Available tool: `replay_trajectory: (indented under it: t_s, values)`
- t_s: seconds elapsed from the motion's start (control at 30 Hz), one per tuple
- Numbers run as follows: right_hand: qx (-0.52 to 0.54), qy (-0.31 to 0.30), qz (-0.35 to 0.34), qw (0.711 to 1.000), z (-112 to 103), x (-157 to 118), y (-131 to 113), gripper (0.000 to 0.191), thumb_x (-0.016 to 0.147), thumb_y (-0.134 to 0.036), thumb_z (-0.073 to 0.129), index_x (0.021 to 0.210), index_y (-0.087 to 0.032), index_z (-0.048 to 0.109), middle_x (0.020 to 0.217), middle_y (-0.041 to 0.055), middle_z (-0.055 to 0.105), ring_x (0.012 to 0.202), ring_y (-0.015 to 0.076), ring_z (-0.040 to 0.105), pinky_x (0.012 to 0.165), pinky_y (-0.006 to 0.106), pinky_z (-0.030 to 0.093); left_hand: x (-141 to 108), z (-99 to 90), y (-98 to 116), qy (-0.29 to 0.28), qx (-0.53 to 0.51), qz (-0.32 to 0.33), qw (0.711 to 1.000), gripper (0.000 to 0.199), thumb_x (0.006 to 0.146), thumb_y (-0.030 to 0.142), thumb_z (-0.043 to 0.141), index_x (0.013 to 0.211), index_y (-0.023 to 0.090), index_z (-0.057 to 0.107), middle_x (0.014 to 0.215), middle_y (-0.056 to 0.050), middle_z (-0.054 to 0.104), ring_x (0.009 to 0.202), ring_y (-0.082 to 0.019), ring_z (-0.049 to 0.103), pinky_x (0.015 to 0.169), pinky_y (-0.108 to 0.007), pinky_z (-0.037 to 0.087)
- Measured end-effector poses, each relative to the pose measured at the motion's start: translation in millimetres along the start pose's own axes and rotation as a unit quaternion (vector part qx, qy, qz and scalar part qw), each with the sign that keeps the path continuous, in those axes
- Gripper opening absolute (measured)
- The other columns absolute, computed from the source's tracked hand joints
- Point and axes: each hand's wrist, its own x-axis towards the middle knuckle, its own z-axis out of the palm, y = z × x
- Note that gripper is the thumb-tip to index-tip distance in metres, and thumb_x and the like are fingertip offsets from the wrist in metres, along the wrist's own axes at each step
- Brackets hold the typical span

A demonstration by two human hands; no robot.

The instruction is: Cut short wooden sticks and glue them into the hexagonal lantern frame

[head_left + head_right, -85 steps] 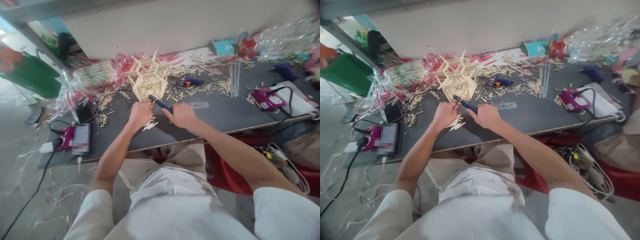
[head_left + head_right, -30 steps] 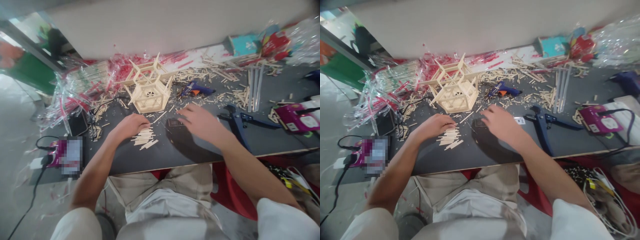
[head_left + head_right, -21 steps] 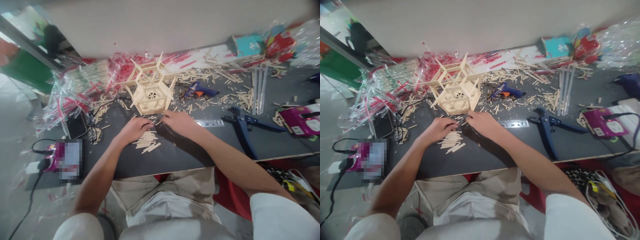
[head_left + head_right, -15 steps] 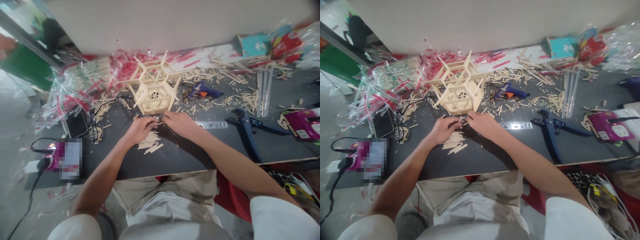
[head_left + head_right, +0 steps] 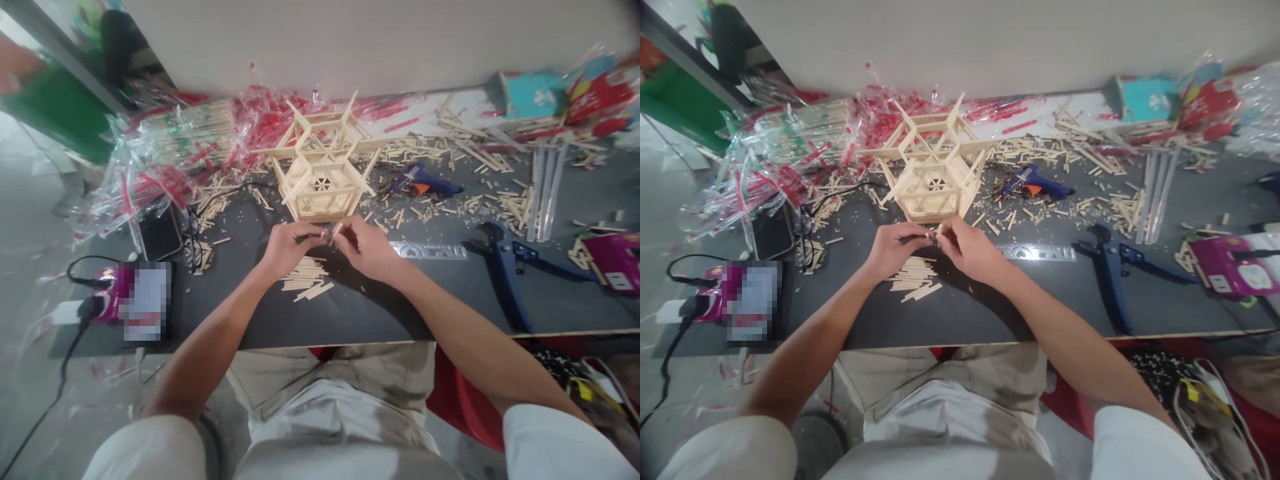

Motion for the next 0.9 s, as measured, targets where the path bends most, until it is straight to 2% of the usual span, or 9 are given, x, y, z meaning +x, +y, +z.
replay_trajectory:
  t_s: [0.1, 0.27, 0.43, 0.5, 0.63, 0.8, 0.9]
  values:
    - [0.047, 0.017, -0.013, 0.999, 7.7, 4.1, -2.9, 0.02, 0.107, -0.044, 0.05, 0.105, -0.024, 0.055, 0.082, 0.0029, 0.07, 0.066, 0.0171, 0.06, 0.066, 0.03, 0.043, -1.0, 2.3, 2.9, -0.002, 0.023, -0.022, 0.999, 0.011, 0.092, 0.017, 0.08, 0.093, 0.023, 0.089, 0.097, -0.003, 0.088, 0.093, -0.021, 0.084, 0.092, -0.031, 0.064]
    - [0.094, 0.023, -0.01, 0.995, 10.4, 7.9, -3.8, 0.02, 0.104, -0.042, 0.056, 0.096, -0.024, 0.057, 0.072, 0.0002, 0.067, 0.064, 0.0159, 0.06, 0.065, 0.03, 0.044, 1.4, 0.0, 2.6, -0.031, 0.06, -0.015, 0.998, 0.014, 0.09, 0.008, 0.078, 0.09, 0.019, 0.086, 0.09, -0.002, 0.087, 0.089, -0.02, 0.084, 0.089, -0.027, 0.062]
    - [0.189, -0.009, 0.053, 0.981, 9.9, 7.4, -4.8, 0.025, 0.103, -0.048, 0.062, 0.093, -0.025, 0.06, 0.067, -0.0017, 0.067, 0.059, 0.0158, 0.064, 0.063, 0.031, 0.049, 4.5, -0.6, -1.2, -0.049, 0.054, -0.03, 0.997, 0.004, 0.092, 0.014, 0.08, 0.094, 0.018, 0.08, 0.094, -0.005, 0.087, 0.094, -0.022, 0.084, 0.092, -0.031, 0.062]
    - [0.209, -0.011, 0.068, 0.975, 10.3, 6.9, -5.1, 0.027, 0.101, -0.049, 0.065, 0.092, -0.025, 0.06, 0.066, -0.0019, 0.066, 0.057, 0.0158, 0.064, 0.061, 0.03, 0.05, 5.1, -1.1, -1.3, -0.051, 0.07, -0.041, 0.995, 0.01, 0.092, 0.016, 0.083, 0.101, 0.018, 0.078, 0.092, -0.004, 0.086, 0.094, -0.022, 0.084, 0.098, -0.035, 0.06]
    - [0.205, -0.018, 0.066, 0.976, 10.2, 6.7, -4.7, 0.023, 0.1, -0.045, 0.065, 0.092, -0.024, 0.061, 0.066, -0.0018, 0.067, 0.056, 0.0158, 0.064, 0.061, 0.03, 0.049, 5.7, -3.5, 0.1, -0.063, 0.085, -0.047, 0.993, 0.031, 0.093, 0.022, 0.086, 0.12, 0.019, 0.071, 0.087, -0.002, 0.084, 0.094, -0.022, 0.084, 0.1, -0.036, 0.058]
    - [0.141, 0.001, 0.036, 0.989, 8.5, 8.0, -1.2, 0.017, 0.097, -0.039, 0.066, 0.09, -0.023, 0.064, 0.068, -0.0008, 0.067, 0.06, 0.0158, 0.06, 0.064, 0.031, 0.045, 5.7, -4.4, 0.4, -0.082, 0.099, -0.024, 0.991, 0.036, 0.094, 0.021, 0.084, 0.124, 0.02, 0.064, 0.088, 0.0, 0.084, 0.091, -0.02, 0.083, 0.093, -0.031, 0.059]
    - [0.148, -0.002, 0.031, 0.988, 8.8, 8.0, 0.9, 0.02, 0.096, -0.04, 0.068, 0.088, -0.022, 0.066, 0.071, 0.0007, 0.069, 0.062, 0.0159, 0.061, 0.065, 0.031, 0.045, 5.9, -3.6, -0.7, -0.077, 0.125, -0.016, 0.989, 0.036, 0.094, 0.021, 0.085, 0.123, 0.021, 0.063, 0.089, 0.0, 0.083, 0.09, -0.02, 0.083, 0.094, -0.032, 0.058]
